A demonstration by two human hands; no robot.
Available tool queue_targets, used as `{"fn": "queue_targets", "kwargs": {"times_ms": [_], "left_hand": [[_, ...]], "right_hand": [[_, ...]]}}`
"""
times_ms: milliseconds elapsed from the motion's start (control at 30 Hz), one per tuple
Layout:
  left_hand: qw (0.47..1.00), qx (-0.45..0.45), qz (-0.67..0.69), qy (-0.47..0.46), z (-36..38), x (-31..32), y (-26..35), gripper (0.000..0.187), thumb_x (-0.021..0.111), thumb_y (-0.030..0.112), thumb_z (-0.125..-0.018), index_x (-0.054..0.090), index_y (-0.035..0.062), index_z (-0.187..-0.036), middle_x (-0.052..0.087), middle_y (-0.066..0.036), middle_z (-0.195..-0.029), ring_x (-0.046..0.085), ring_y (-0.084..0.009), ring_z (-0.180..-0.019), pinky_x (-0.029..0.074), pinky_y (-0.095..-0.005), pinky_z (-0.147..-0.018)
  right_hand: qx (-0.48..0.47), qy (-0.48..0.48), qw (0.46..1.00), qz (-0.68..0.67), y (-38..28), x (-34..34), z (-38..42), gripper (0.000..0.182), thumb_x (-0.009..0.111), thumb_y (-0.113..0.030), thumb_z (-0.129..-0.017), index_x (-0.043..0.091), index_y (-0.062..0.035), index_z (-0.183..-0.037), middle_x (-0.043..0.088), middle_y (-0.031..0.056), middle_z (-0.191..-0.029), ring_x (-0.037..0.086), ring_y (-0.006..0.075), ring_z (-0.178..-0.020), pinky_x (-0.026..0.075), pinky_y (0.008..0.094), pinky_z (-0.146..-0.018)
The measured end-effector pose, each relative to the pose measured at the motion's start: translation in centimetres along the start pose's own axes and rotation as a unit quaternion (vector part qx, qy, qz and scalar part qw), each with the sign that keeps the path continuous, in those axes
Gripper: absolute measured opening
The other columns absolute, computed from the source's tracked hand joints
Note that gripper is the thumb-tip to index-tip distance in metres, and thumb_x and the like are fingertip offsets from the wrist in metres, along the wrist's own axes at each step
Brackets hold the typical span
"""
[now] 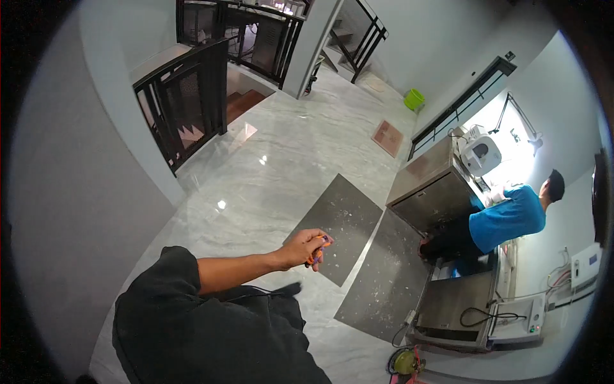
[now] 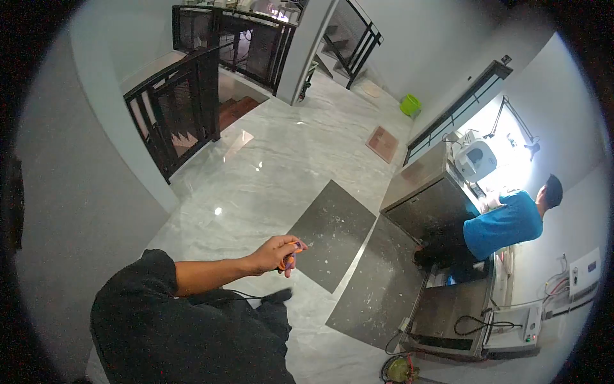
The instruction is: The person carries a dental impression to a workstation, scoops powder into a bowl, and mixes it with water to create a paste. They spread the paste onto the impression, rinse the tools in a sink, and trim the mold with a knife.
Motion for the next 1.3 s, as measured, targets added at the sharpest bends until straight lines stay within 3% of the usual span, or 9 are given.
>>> {"fn": "queue_targets", "kwargs": {"times_ms": [300,433,500,600,667,833,933,1067,1300], "left_hand": [[0.992,-0.018,0.091,0.089,-20.0,2.2,-3.1,0.029,0.044,0.022,-0.103,0.055,-0.0003,-0.118,0.063,-0.011,-0.080,0.064,-0.0190,-0.066,0.053,-0.0326,-0.062],[0.986,0.010,0.090,0.141,-26.4,1.5,-0.5,0.027,0.046,0.022,-0.101,0.055,0.0009,-0.116,0.062,-0.010,-0.079,0.064,-0.0196,-0.065,0.053,-0.0328,-0.063],[0.982,0.008,0.111,0.152,-29.5,1.2,-0.1,0.027,0.046,0.021,-0.101,0.054,0.0007,-0.117,0.060,-0.009,-0.076,0.063,-0.0187,-0.063,0.053,-0.0330,-0.062],[0.974,0.010,0.136,0.181,-34.2,-0.3,0.7,0.028,0.045,0.021,-0.101,0.054,0.0002,-0.117,0.057,-0.007,-0.072,0.062,-0.0175,-0.059,0.052,-0.0337,-0.059],[0.971,0.015,0.141,0.192,-37.7,-1.4,0.6,0.029,0.043,0.022,-0.101,0.054,0.0005,-0.117,0.056,-0.006,-0.071,0.061,-0.0176,-0.058,0.052,-0.0341,-0.057],[0.967,-0.009,0.162,0.199,-48.5,-4.0,2.5,0.032,0.038,0.022,-0.102,0.053,0.0000,-0.119,0.055,-0.004,-0.068,0.060,-0.0165,-0.058,0.052,-0.0342,-0.059],[0.966,-0.022,0.153,0.205,-56.5,-5.3,5.5,0.032,0.035,0.022,-0.103,0.053,-0.0004,-0.118,0.056,-0.006,-0.071,0.061,-0.0159,-0.063,0.052,-0.0326,-0.062],[0.965,0.058,0.200,0.161,-66.8,-6.1,11.1,0.029,0.037,0.021,-0.102,0.053,-0.0005,-0.111,0.053,-0.006,-0.071,0.055,-0.0145,-0.066,0.050,-0.0328,-0.063],[0.978,0.061,0.159,0.121,-76.3,-6.0,17.8,0.026,0.040,0.022,-0.102,0.055,0.0058,-0.115,0.059,-0.007,-0.087,0.056,-0.0143,-0.078,0.045,-0.0284,-0.068]], "right_hand": [[-0.052,-0.020,0.992,0.111,-25.3,-1.8,-14.3,0.019,0.052,-0.013,-0.087,0.064,-0.0006,-0.080,0.062,0.0088,-0.070,0.059,0.0202,-0.061,0.048,0.0347,-0.054],[-0.235,-0.068,0.953,0.179,-46.1,-3.2,-31.3,0.021,0.053,-0.013,-0.086,0.066,0.0008,-0.079,0.063,0.0088,-0.070,0.058,0.0198,-0.060,0.046,0.0348,-0.052],[-0.335,0.156,0.903,0.220,-62.9,-4.1,-31.8,0.012,0.056,-0.012,-0.085,0.061,-0.0065,-0.076,0.059,0.0065,-0.065,0.052,0.0166,-0.049,0.037,0.0315,-0.039],[-0.312,0.004,0.948,0.066,-76.7,3.9,-18.8,0.010,0.057,-0.010,-0.085,0.058,-0.0031,-0.092,0.058,0.0053,-0.070,0.050,0.0115,-0.049,0.035,0.0244,-0.039],[-0.330,-0.064,0.941,0.041,-82.5,7.5,-19.3,0.009,0.055,-0.009,-0.084,0.057,-0.0056,-0.092,0.056,0.0044,-0.068,0.048,0.0115,-0.048,0.035,0.0245,-0.039],[-0.379,-0.061,0.901,0.203,-87.8,12.9,-24.5,0.017,0.056,-0.006,-0.075,0.057,-0.0058,-0.057,0.051,0.0063,-0.053,0.051,0.0176,-0.045,0.038,0.0311,-0.038],[-0.345,-0.081,0.811,0.466,-85.3,14.6,-33.6,0.024,0.053,-0.015,-0.088,0.062,-0.0046,-0.069,0.059,0.0108,-0.065,0.055,0.0210,-0.055,0.043,0.0372,-0.044],[-0.219,-0.105,0.868,0.433,-84.2,19.3,-34.1,0.021,0.053,-0.014,-0.089,0.061,-0.0045,-0.072,0.059,0.0097,-0.067,0.055,0.0198,-0.056,0.043,0.0355,-0.046],[-0.198,-0.141,0.886,0.396,-91.4,27.8,-34.3,0.017,0.055,-0.014,-0.090,0.059,-0.0044,-0.076,0.059,0.0076,-0.069,0.055,0.0175,-0.059,0.043,0.0326,-0.049]]}}
Point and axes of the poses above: each hand's wrist, its own z-axis away from the middle knuckle, its own x-axis out of the palm, y = z × x, the point moved 10 cm from there along -z, towards the middle knuckle
